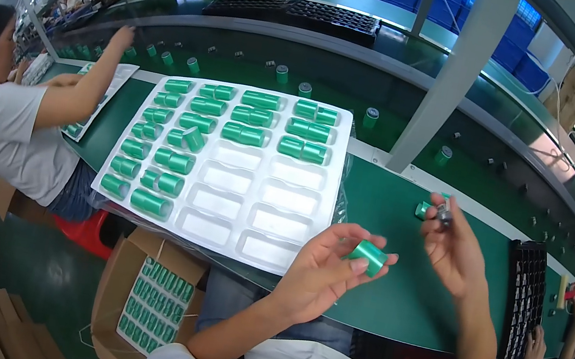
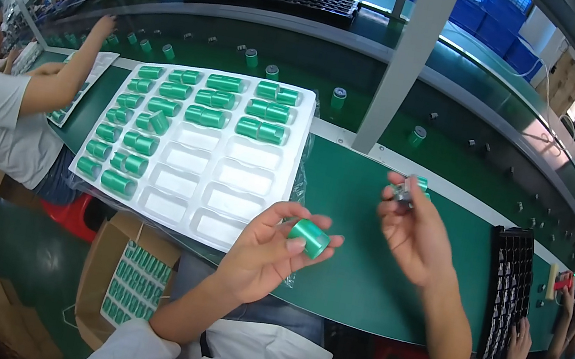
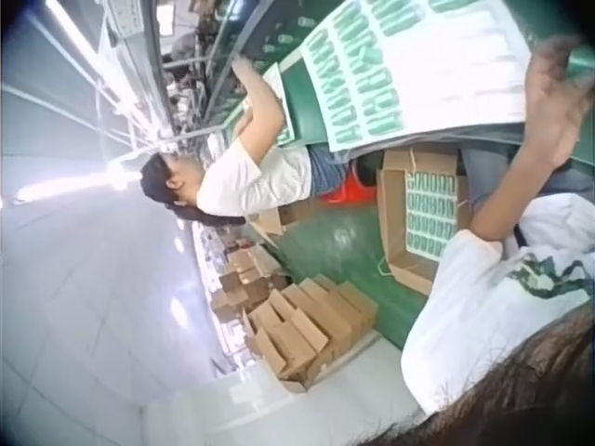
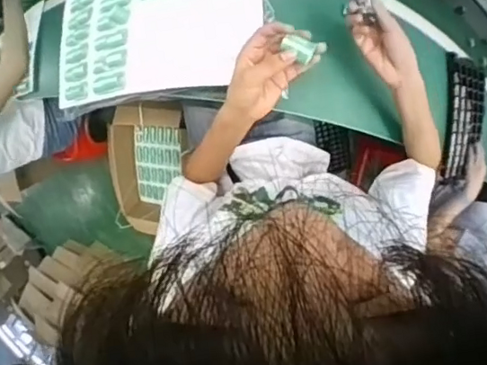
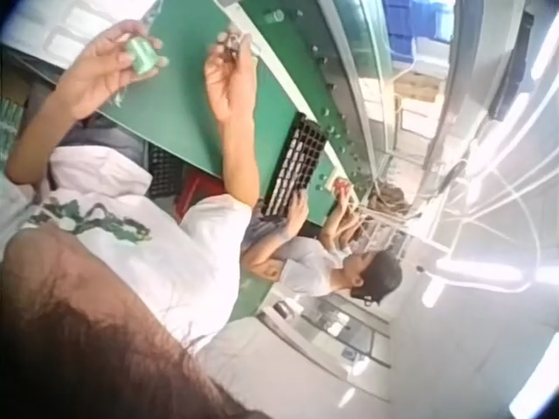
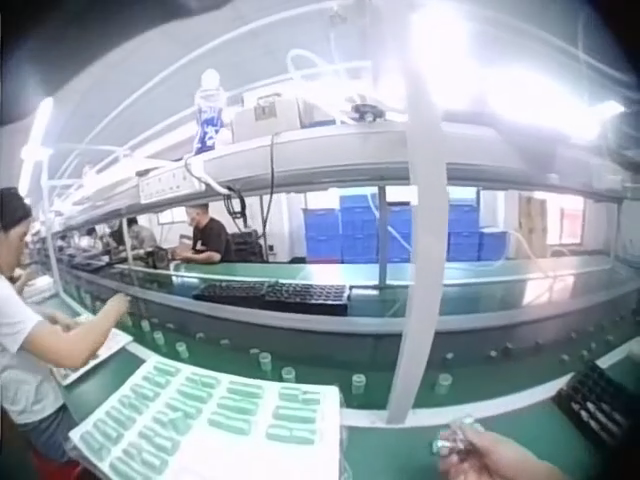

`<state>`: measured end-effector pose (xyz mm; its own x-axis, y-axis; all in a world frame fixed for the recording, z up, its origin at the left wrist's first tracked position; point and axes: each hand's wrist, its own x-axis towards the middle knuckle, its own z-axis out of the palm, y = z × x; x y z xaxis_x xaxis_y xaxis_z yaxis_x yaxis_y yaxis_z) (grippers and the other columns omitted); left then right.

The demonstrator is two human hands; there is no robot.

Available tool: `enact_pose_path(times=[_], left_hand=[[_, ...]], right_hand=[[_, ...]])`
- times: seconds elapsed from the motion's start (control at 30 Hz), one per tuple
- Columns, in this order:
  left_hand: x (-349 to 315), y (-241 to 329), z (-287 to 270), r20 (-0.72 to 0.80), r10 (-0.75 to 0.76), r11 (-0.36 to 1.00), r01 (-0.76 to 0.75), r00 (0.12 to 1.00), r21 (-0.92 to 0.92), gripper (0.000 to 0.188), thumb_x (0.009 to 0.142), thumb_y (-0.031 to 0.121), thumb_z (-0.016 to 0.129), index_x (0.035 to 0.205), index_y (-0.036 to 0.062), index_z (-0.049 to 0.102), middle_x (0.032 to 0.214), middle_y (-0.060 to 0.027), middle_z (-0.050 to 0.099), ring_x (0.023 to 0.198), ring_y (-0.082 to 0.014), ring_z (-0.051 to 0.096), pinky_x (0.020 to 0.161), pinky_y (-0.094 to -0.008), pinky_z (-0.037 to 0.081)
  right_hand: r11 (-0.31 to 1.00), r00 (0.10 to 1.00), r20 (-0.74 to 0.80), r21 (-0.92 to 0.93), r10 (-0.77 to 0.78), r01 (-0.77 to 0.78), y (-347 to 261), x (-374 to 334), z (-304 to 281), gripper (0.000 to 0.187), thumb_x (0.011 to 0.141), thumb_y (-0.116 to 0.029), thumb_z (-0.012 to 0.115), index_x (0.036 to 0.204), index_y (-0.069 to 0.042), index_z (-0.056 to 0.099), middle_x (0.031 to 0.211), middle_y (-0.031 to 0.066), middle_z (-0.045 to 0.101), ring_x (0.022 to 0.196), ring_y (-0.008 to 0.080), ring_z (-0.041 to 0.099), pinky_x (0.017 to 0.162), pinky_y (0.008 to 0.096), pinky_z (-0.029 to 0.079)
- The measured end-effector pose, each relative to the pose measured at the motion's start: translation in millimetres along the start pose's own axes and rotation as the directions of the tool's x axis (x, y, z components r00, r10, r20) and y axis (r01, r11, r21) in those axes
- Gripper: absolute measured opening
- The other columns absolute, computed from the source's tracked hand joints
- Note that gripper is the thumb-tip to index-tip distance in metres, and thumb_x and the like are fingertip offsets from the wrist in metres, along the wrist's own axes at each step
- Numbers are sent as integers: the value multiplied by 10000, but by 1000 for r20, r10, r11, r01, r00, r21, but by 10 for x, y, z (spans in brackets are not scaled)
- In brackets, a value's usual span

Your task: The person assembles small electronic components by hand, inserting internal components into green plastic cases on an assembly line.

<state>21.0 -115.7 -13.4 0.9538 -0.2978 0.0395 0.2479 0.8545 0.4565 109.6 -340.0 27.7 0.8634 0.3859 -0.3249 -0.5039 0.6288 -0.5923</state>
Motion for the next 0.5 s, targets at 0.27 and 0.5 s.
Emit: enact_pose_path(times=[0.27, 0.5], left_hand=[[-8, -162, 48, -158, 103, 987, -82, 982, 137, 340, 944, -5, 583, 1258, 69, 476, 1248, -184, 584, 1066, -233, 624, 910, -382, 541], [-6, -232, 72, -110, 156, 982, -143, 982, 122, 337, 914, -35, 618, 1217, 42, 493, 1239, -204, 591, 1097, -242, 617, 918, -379, 555]], right_hand=[[763, 971, 209, -608, -111, 219, 217, -445, 304, 445, 946, -165, 621, 1336, 13, 502, 1031, 95, 601, 842, 119, 576, 721, 249, 513], [388, 844, 481, -749, -238, 536, 180, -382, 253, 411, 771, 62, 756, 1166, 24, 648, 1073, 122, 639, 885, 133, 635, 704, 256, 528]])
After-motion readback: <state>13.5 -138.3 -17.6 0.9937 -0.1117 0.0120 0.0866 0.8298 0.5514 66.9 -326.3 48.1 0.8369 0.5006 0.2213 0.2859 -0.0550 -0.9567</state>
